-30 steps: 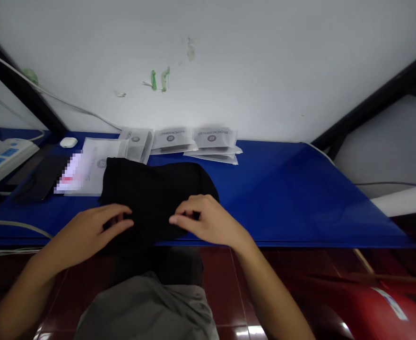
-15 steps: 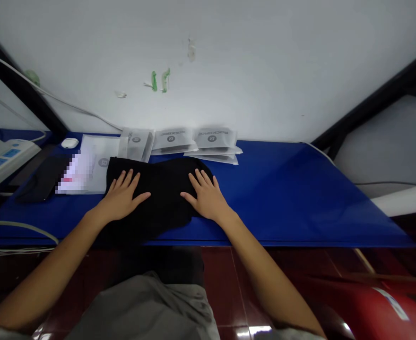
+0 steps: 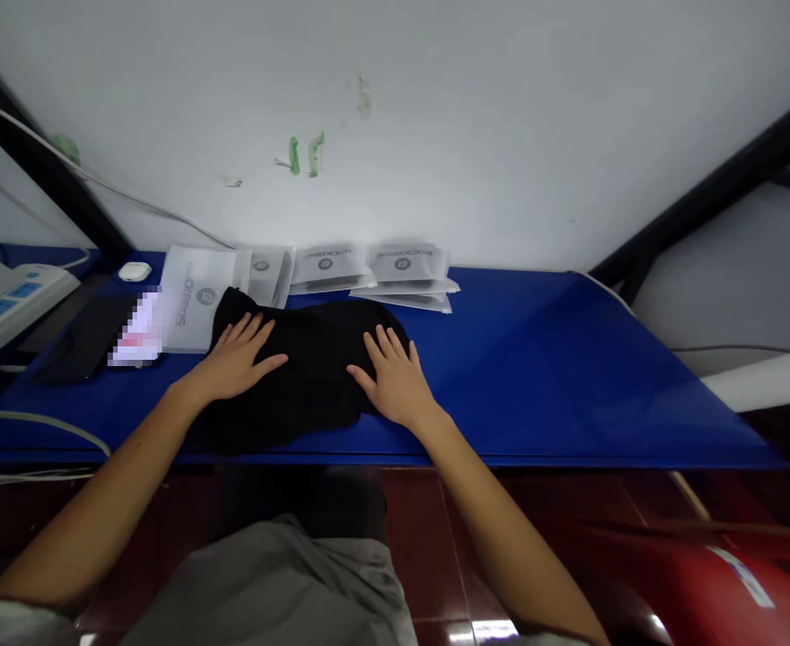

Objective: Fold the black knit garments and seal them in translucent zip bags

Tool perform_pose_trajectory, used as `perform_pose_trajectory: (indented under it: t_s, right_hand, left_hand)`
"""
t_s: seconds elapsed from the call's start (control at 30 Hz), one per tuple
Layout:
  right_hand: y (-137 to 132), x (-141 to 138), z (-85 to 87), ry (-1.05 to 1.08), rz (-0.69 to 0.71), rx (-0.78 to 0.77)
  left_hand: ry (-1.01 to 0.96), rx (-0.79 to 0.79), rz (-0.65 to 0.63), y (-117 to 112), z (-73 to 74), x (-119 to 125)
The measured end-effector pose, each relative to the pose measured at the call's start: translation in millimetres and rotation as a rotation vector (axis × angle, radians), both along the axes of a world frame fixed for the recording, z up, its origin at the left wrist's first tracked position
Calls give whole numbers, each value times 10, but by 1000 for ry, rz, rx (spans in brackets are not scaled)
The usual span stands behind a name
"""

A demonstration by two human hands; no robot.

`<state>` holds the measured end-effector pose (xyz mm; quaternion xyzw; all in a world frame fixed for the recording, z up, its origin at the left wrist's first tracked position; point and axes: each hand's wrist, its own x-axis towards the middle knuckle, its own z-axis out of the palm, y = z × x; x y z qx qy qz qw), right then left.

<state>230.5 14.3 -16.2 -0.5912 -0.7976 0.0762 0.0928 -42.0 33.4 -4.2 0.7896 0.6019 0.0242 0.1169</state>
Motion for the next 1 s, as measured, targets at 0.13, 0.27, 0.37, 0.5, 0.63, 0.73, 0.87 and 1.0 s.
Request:
perform_pose_trajectory:
  t_s: [0.13,0.27,0.37,0.5,0.63,0.73,0.87,1.0]
  right_hand:
    - [-41,-8,81,38,6,63]
    - [-210,-27,236,200,156,216]
    - [-385,-74,347,255,359,145]
    - [-530,-107,401,240,440,19]
    - [-552,-67,394,239,428,-9]
    - [-551,-47,393,245,434,4]
    - [-573,-58,374,243,421,37]
    - [-606,-61,340,226,401,44]
  left_hand:
    - [-76,48,-17,-98,103,-22]
    - [-140,127,-129,-473,280,-23]
    - [-128,117,-250,-797,353,-38]
    - [-70,66,-318,-1027,357,-113]
    - [-45,48,-304,-1064,346,-213]
    - [-48,61,-294,-1104,324,-269]
    - [-57,96,-276,-1214,243,-330]
    - [-39,118,-244,-1254,174,-403]
